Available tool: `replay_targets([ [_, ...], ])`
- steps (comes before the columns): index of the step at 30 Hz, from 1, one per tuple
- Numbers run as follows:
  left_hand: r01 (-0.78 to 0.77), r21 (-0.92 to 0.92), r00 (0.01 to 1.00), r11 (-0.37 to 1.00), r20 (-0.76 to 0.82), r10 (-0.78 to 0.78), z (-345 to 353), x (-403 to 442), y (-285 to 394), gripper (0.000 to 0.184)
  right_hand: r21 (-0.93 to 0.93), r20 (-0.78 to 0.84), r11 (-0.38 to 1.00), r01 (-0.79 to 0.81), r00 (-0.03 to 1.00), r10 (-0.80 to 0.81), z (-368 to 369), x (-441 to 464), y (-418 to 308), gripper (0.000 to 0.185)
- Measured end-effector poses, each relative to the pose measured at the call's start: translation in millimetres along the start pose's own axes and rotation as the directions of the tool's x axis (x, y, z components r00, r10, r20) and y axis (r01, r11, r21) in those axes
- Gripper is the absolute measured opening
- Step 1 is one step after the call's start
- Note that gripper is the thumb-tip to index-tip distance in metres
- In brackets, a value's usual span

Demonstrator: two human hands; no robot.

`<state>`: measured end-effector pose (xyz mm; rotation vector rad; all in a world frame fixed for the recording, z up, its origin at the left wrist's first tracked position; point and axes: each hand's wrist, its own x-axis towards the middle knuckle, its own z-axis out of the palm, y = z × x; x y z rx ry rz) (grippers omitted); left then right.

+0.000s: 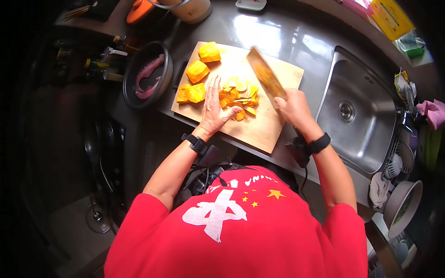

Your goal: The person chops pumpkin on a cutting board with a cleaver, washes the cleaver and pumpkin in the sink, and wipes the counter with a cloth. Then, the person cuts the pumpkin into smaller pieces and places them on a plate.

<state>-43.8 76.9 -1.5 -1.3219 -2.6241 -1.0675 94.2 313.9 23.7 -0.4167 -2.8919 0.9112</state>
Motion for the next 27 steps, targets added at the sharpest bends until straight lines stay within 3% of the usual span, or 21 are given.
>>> replay_targets([
  [1,0.028,-0.006,0.999,1.0,0.026,-0.027,2.8,-1.4,-1.3,0.117,0.386,0.132,0.891,-0.239,0.97,0.204,-8.5,-7.7,2.1,0.015],
  [2,0.028,-0.011,0.999,1.0,0.028,-0.028,6.2,-2.2,-2.4,0.117,0.665,0.325,0.588,-0.461,0.887,0.328,-13.9,-14.9,3.9,0.015],
  [3,0.035,0.04,0.998,0.999,0.048,-0.037,9.2,-2.5,-2.9,0.118,0.663,0.327,0.587,-0.465,0.885,0.332,-12.8,-20.1,6.4,0.015],
  [5,0.044,0.091,0.996,0.995,0.07,-0.051,18.3,-4.0,-0.9,0.119,0.758,0.387,0.397,-0.518,0.847,0.365,-8.0,-31.3,13.3,0.013],
  [10,0.02,0.094,1.0,0.995,-0.005,-0.019,35.1,-2.2,15.2,0.113,0.739,0.446,0.422,-0.525,0.851,0.278,6.1,-29.4,3.4,0.016],
  [14,0.033,0.138,0.996,0.99,-0.092,-0.021,42.5,1.6,23.9,0.103,0.675,0.555,0.411,-0.612,0.789,0.264,20.5,-28.8,-26.2,0.026],
  [15,0.031,0.141,0.995,0.99,-0.093,-0.018,43.5,2.3,26.2,0.103,0.676,0.556,0.423,-0.603,0.795,0.243,31.1,-30.0,-29.9,0.019],
  [17,0.123,0.027,0.986,0.992,-0.117,-0.119,43.9,2.2,29.4,0.097,0.638,0.641,0.399,-0.659,0.741,0.2,46.8,-29.0,-41.8,0.017],
  [18,0.12,0.031,0.986,0.992,-0.117,-0.115,44.3,0.8,29.3,0.097,0.7,0.59,0.392,-0.597,0.793,0.154,54.0,-30.7,-50.9,0.015],
  [22,0.189,-0.133,0.956,0.973,-0.201,-0.213,42.1,-1.7,27.4,0.082,0.766,0.568,0.283,-0.577,0.814,0.122,71.4,-30.8,-72.3,0.014],
  [25,0.081,-0.102,0.952,0.991,-0.287,-0.107,40.0,-1.6,29.7,0.073,0.787,0.5,0.343,-0.513,0.856,0.135,72.8,-33.2,-76.6,0.014],
  [27,0.065,-0.159,0.953,0.985,-0.283,-0.109,37.5,-5.8,32.7,0.071,0.808,0.501,0.261,-0.529,0.849,0.169,73.8,-42.9,-85.2,0.014],
])
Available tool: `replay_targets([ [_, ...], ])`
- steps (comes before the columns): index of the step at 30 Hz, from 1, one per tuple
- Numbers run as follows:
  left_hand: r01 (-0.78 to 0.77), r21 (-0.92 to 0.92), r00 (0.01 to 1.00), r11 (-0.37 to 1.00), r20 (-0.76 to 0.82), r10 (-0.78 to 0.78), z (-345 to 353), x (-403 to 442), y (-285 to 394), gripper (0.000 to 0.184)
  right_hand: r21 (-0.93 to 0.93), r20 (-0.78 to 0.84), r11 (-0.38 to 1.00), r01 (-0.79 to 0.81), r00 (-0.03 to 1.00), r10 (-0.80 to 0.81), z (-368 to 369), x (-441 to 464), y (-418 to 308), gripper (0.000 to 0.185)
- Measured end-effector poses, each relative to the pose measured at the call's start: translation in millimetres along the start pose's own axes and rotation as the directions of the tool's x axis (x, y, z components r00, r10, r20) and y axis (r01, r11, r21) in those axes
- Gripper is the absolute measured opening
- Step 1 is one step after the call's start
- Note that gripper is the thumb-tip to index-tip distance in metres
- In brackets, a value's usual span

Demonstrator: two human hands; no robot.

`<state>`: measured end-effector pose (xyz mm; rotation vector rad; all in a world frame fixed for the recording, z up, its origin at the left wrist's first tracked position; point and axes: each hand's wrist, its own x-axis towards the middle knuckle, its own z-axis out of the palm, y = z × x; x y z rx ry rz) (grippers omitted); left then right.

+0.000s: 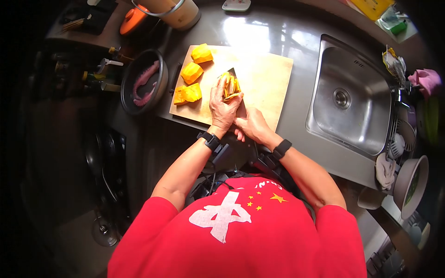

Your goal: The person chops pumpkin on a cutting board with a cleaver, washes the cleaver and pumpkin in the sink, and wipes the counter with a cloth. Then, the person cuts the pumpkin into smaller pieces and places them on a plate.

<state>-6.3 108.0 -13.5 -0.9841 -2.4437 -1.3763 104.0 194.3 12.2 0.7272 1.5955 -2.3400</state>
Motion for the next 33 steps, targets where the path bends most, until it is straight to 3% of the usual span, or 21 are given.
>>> replay_targets([
  [2,0.075,-0.144,0.994,0.987,0.093,-0.062,-2.7,-2.9,5.8,0.075,0.009,-0.044,0.999,0.03,0.999,-0.03,5.7,-13.7,1.2,0.013],
  [4,0.049,-0.182,0.993,0.982,0.115,-0.028,-3.7,-7.3,21.7,0.075,0.029,-0.089,0.998,0.062,0.994,-0.059,11.2,-34.2,1.0,0.013],
  [6,-0.1,-0.17,0.991,0.98,0.074,0.114,0.6,-12.3,40.1,0.072,0.008,-0.223,0.989,0.147,0.965,-0.142,12.2,-59.2,1.9,0.014],
  [10,-0.078,-0.333,0.969,0.94,0.197,0.15,14.6,-31.4,88.9,0.073,0.051,-0.348,0.987,0.154,0.929,-0.127,-0.6,-112.2,13.1,0.013],
  [14,-0.14,-0.461,0.915,0.876,0.279,0.293,40.8,-64.2,141.6,0.071,0.049,-0.516,0.976,0.212,0.842,-0.157,-9.6,-182.3,26.7,0.011],
  [16,-0.121,-0.59,0.861,0.798,0.338,0.38,54.0,-83.6,174.8,0.069,0.041,-0.618,0.969,0.244,0.768,-0.167,-14.0,-221.4,37.3,0.009],
  [17,-0.155,-0.582,0.832,0.798,0.358,0.423,58.1,-93.1,191.9,0.067,0.076,-0.665,0.957,0.281,0.729,-0.161,-15.6,-238.2,45.9,0.009],
  [22,-0.041,-0.688,0.65,0.725,0.533,0.542,93.6,-154.0,281.9,0.067,0.15,-0.824,0.925,0.35,0.561,-0.079,-38.4,-325.8,87.9,0.01],
  [25,-0.008,-0.767,0.555,0.641,0.53,0.641,127.3,-204.6,331.8,0.068,0.187,-0.895,0.868,0.461,0.444,-0.042,-59.3,-377.3,122.0,0.012],
  [30,0.06,-0.743,0.368,0.667,0.638,0.677,183.5,-283.6,415.2,0.064,0.238,-0.952,0.799,0.552,0.296,0.079,-111.3,-461.3,165.3,0.012],
  [33,0.115,-0.714,0.268,0.69,0.692,0.671,232.3,-325.8,452.2,0.061,0.297,-0.946,0.777,0.556,0.281,0.16,-158.1,-500.2,187.7,0.012],
])
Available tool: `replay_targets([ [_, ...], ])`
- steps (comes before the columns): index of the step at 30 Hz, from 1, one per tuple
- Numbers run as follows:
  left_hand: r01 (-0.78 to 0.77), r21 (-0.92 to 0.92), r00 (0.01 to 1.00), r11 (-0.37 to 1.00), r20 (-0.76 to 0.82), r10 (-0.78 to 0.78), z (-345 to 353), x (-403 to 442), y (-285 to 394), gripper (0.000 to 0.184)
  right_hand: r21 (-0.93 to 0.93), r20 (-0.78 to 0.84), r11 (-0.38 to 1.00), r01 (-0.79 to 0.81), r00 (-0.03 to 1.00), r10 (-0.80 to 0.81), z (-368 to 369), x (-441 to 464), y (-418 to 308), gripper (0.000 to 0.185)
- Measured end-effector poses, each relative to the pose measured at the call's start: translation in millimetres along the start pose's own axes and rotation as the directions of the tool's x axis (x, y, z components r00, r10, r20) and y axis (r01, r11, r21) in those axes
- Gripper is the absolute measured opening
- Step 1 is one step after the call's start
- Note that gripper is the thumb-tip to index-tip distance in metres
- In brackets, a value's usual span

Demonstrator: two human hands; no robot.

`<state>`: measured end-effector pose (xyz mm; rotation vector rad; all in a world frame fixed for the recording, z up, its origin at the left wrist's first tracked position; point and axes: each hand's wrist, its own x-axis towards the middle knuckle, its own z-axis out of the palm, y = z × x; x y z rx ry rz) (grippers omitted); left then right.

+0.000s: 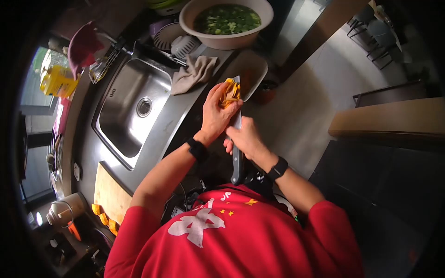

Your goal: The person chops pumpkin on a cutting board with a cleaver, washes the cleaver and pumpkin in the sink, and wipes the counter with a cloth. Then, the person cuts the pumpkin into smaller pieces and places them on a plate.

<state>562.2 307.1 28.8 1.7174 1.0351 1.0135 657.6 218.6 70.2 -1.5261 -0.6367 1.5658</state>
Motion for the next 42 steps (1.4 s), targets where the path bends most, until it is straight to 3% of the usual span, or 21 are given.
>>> replay_targets([
  [4,0.059,0.015,0.997,0.998,0.05,-0.06,54.2,57.1,-34.6,0.06,0.014,-0.043,0.998,-0.054,0.998,0.055,-52.6,53.1,-12.0,0.016],
  [7,0.064,0.146,0.997,0.987,0.038,-0.07,87.7,92.3,-80.3,0.067,0.047,-0.086,0.995,-0.084,0.992,0.088,-79.4,68.7,-20.1,0.013],
  [9,0.139,0.235,0.987,0.962,0.052,-0.155,99.8,105.7,-107.7,0.073,0.077,-0.1,0.992,-0.099,0.989,0.106,-94.3,76.4,-21.8,0.009],
  [12,0.253,0.175,0.966,0.951,0.002,-0.258,100.2,120.4,-123.0,0.059,0.078,-0.102,0.985,-0.153,0.982,0.16,-115.4,85.6,-16.7,0.017],
  [14,0.347,0.279,0.907,0.895,0.143,-0.396,89.2,128.3,-121.6,0.053,0.085,-0.082,0.984,-0.154,0.983,0.161,-123.4,94.7,-13.1,0.017],
  [15,0.354,0.289,0.904,0.889,0.137,-0.405,86.8,127.3,-123.8,0.053,0.093,-0.074,0.984,-0.15,0.985,0.157,-125.0,98.2,-12.0,0.018],
  [19,0.268,0.031,0.962,0.963,0.034,-0.269,81.6,115.4,-115.2,0.043,0.102,-0.049,0.98,-0.169,0.983,0.175,-122.6,102.5,-9.5,0.015],
  [21,0.099,0.152,0.99,0.983,0.081,-0.112,69.1,103.8,-107.0,0.04,0.109,0.011,0.986,-0.125,0.992,0.125,-125.4,103.9,0.2,0.013],
  [25,0.271,-0.137,0.942,0.953,0.239,-0.234,8.5,75.0,-59.4,0.038,0.036,0.155,0.997,-0.065,0.986,0.059,-109.7,99.0,-5.6,0.016],
  [27,0.217,-0.019,0.954,0.976,0.217,-0.208,-37.5,54.8,-40.8,0.037,0.014,0.166,0.991,-0.131,0.978,0.127,-102.6,91.8,1.1,0.018],
  [29,0.307,-0.078,0.952,0.948,0.029,-0.306,-101.6,8.1,-33.7,0.036,0.048,0.359,0.983,-0.177,0.922,0.148,-72.7,82.9,3.8,0.018],
  [32,0.323,-0.402,0.907,0.857,-0.127,-0.402,-161.8,-35.8,-22.2,0.033,0.027,0.46,0.975,-0.222,0.869,0.185,-30.7,71.2,-24.2,0.02],
  [35,0.362,-0.402,0.799,0.841,-0.332,-0.502,-230.1,-103.2,-3.1,0.039,-0.045,0.552,0.972,-0.233,0.805,0.218,32.8,71.6,-30.0,0.022],
  [36,0.326,-0.456,0.731,0.828,-0.433,-0.527,-246.1,-130.0,-1.5,0.038,-0.092,0.641,0.973,-0.21,0.736,0.219,55.7,72.2,-26.4,0.023],
  [39,0.398,-0.212,0.609,0.893,-0.667,-0.429,-297.7,-217.6,-8.5,0.034,-0.225,0.768,0.96,-0.165,0.577,0.279,130.2,57.1,-23.1,0.023],
  [40,0.485,-0.111,0.538,0.868,-0.744,-0.396,-311.0,-247.6,-12.7,0.037,-0.249,0.762,0.959,-0.139,0.582,0.282,155.5,47.9,-16.4,0.023],
  [42,0.786,0.068,0.402,0.615,-0.812,-0.424,-335.3,-291.3,-0.7,0.046,-0.298,0.795,0.942,-0.151,0.508,0.333,207.6,36.7,3.1,0.022],
])
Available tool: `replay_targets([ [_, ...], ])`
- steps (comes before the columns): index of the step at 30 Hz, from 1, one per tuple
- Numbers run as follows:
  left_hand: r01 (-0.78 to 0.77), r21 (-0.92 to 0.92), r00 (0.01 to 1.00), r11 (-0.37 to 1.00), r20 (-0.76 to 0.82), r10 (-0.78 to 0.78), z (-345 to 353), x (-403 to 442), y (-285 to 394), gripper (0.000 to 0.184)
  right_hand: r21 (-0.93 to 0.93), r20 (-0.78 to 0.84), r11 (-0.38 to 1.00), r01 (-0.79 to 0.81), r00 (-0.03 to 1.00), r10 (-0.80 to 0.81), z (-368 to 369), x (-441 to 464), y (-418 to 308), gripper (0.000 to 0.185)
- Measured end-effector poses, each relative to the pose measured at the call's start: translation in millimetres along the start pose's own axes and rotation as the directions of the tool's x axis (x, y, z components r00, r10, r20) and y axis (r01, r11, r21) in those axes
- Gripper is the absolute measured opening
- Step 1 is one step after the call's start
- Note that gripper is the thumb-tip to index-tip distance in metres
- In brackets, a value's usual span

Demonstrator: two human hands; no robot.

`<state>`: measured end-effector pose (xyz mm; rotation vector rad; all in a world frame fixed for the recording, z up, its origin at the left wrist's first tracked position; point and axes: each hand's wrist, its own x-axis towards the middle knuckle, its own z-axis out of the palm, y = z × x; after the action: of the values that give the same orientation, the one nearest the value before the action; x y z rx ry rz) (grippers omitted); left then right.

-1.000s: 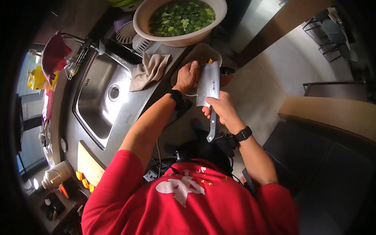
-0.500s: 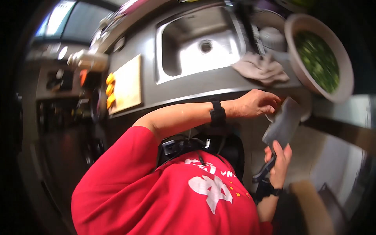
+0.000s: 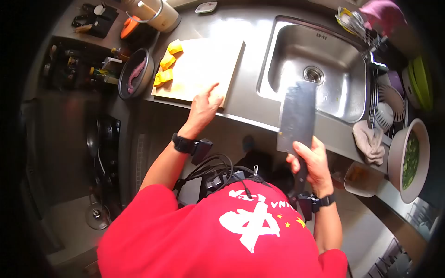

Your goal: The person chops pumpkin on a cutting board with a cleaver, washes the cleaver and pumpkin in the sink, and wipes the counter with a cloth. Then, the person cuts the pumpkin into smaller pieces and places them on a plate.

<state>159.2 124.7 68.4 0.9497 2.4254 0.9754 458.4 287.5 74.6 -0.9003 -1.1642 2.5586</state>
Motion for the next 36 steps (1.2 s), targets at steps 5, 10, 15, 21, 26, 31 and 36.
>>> replay_targets([
  [5,-0.03,0.283,1.0,0.959,0.017,0.026,-29.5,9.5,-79.9,0.061,-0.134,0.093,0.986,-0.097,0.99,0.11,80.0,93.7,22.1,0.02],
  [10,-0.172,0.314,0.984,0.934,0.107,0.145,-27.3,12.4,-108.7,0.073,-0.427,0.045,0.899,-0.099,0.99,0.13,131.7,179.2,39.7,0.019],
  [15,-0.135,-0.154,0.982,0.979,0.114,0.153,-65.7,15.9,-118.6,0.063,-0.506,-0.028,0.852,-0.135,0.99,0.14,146.8,220.0,36.4,0.016],
  [21,-0.101,-0.206,0.989,0.973,0.084,0.12,-84.1,31.7,-138.7,0.058,-0.662,0.038,0.718,-0.214,0.947,0.318,178.8,223.0,33.9,0.023],
  [26,-0.198,-0.167,0.98,0.966,-0.012,0.198,-96.2,42.3,-157.3,0.063,-0.382,0.064,0.899,-0.215,0.964,0.258,177.4,204.7,43.1,0.021],
  [31,-0.178,-0.013,0.981,0.984,0.078,0.178,-99.1,45.3,-162.6,0.068,-0.233,-0.066,0.952,-0.198,0.98,0.187,157.1,181.4,27.6,0.017],
  [36,-0.286,0.106,0.938,0.952,0.232,0.256,-96.3,50.1,-147.4,0.08,-0.405,-0.163,0.891,-0.205,0.975,0.15,151.6,179.3,26.8,0.016],
])
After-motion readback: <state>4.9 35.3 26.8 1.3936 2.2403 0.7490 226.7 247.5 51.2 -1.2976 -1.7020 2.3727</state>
